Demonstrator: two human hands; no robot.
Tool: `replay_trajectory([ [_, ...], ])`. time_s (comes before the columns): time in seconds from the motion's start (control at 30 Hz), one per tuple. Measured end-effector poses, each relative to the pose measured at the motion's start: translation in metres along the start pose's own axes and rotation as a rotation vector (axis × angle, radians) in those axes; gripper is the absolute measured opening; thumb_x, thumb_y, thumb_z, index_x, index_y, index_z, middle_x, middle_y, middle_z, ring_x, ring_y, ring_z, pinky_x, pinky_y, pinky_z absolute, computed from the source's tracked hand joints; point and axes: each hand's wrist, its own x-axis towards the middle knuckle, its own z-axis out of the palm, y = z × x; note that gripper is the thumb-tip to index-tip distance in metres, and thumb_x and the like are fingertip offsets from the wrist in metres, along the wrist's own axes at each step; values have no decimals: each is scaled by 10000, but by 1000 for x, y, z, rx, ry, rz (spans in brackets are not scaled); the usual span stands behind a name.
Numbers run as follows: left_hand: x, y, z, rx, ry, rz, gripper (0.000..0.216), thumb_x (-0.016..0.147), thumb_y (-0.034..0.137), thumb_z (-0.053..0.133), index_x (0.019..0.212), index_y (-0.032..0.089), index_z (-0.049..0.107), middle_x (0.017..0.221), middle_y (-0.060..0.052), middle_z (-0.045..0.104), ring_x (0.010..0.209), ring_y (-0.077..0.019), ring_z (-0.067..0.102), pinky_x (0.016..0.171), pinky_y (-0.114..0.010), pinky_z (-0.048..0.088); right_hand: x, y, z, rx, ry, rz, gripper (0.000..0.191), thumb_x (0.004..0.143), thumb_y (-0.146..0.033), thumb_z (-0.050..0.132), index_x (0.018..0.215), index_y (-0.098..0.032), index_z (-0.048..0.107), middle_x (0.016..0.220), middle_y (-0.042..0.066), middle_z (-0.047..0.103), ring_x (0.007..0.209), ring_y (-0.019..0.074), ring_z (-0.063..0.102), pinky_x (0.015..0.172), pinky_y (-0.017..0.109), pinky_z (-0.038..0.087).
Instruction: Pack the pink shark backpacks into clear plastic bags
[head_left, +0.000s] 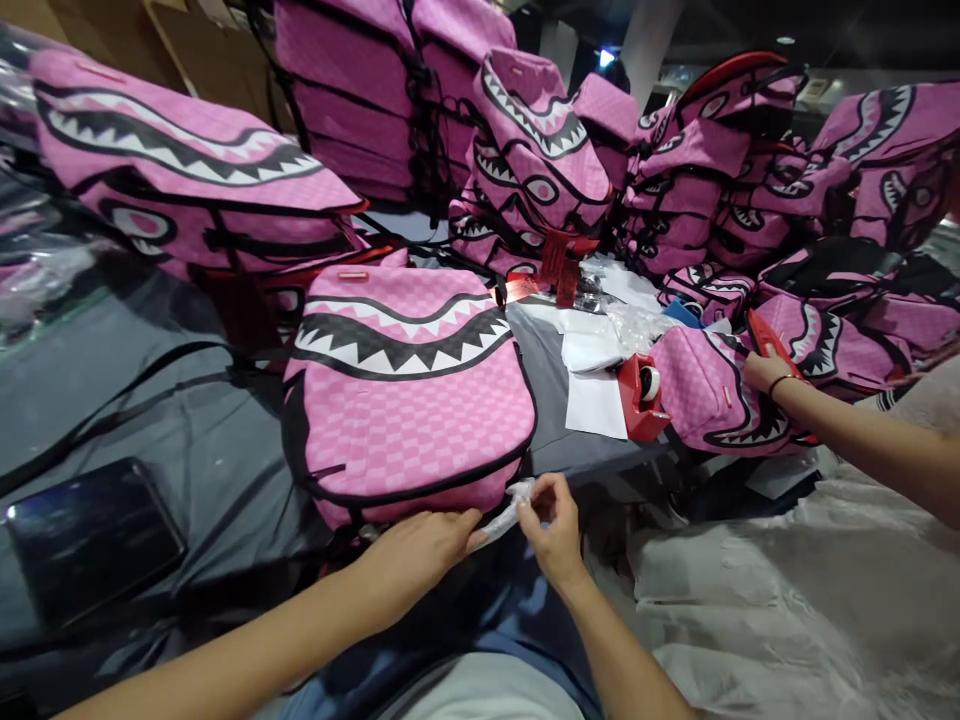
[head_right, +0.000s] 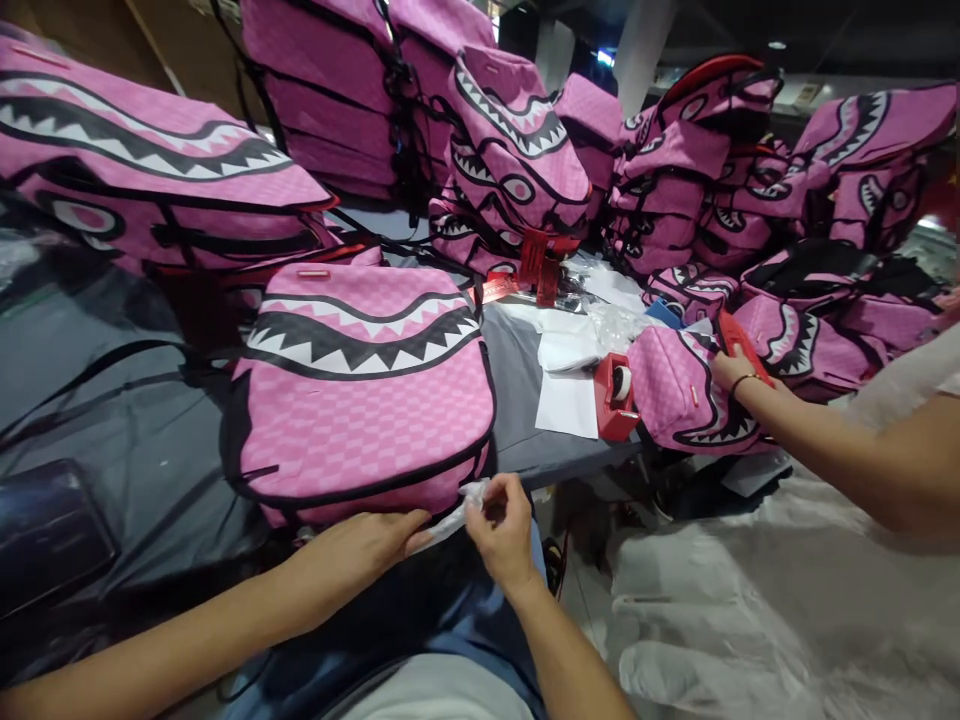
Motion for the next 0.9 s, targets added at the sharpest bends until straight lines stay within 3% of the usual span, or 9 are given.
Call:
replay_trajectory([
  [0.07, 1, 2, 1, -92, -137, -84, 359, 1059, 344, 351, 886, 190, 626, 776, -44, 686, 718, -226, 702, 592, -296, 411, 11, -16, -2, -102, -53, -21, 215, 816, -346, 631, 820, -232, 449, 749, -41, 468, 609, 113, 453, 532, 217, 371],
  [0.2, -3, 5, 0, -219, -212, -176, 415, 1031, 420, 351, 830, 193, 635, 776, -61, 673, 737, -228, 672, 618, -286, 379, 29, -27, -6, -279, -152, -52, 179, 850, -268, 515, 717, -230, 401, 676, -38, 432, 602, 122, 406, 571, 241, 353],
  [0.3, -2, 7, -3, -363, -223, -293, 406, 1004, 472, 394, 833, 204, 646, 733, -44, 683, 732, -209, 678, 621, -262, 380, 26, -17, 0, -67, -76, 118, 217, 901, -355, 463, 742, -242, 367, 631, -50, 424, 548, 115, 419, 507, 222, 370],
  [0.43, 0, 13, -9, -345, -230, -363, 321, 982, 456, 471, 837, 221, 634, 713, -19, 702, 718, -200, 690, 585, -249, 333, 13, -10, 7, 369, 55, 394, 340, 861, -562, 508, 857, -261, 349, 658, -70, 448, 483, 110, 449, 387, 201, 361],
  [0.53, 0, 18, -12, -289, -257, -374, 307, 993, 429, 475, 804, 222, 599, 694, -14, 697, 696, -195, 680, 573, -253, 289, 10, -18, 5, 297, 8, 308, 393, 773, -529, 672, 930, -242, 454, 754, -44, 498, 599, 122, 506, 440, 204, 412],
  [0.63, 0, 19, -13, -203, -249, -363, 318, 993, 425, 482, 765, 219, 565, 662, -16, 666, 632, -184, 644, 556, -259, 250, 17, -22, 7, 150, -33, 228, 308, 779, -458, 686, 793, -220, 490, 696, -41, 491, 629, 115, 472, 504, 201, 407],
  [0.8, 9, 15, -6, -186, -179, -377, 306, 992, 432, 491, 794, 223, 592, 638, 5, 627, 608, -158, 614, 555, -252, 241, 34, -2, 41, 544, 137, 494, 351, 808, -543, 571, 793, -247, 382, 590, -92, 391, 473, 90, 363, 426, 198, 307],
  [0.9, 14, 11, -3, -146, -149, -380, 282, 986, 427, 519, 814, 225, 613, 605, 27, 581, 583, -142, 580, 548, -253, 225, 33, 9, 47, 611, 189, 617, 313, 809, -507, 578, 863, -249, 409, 580, -94, 425, 471, 109, 407, 432, 206, 324],
])
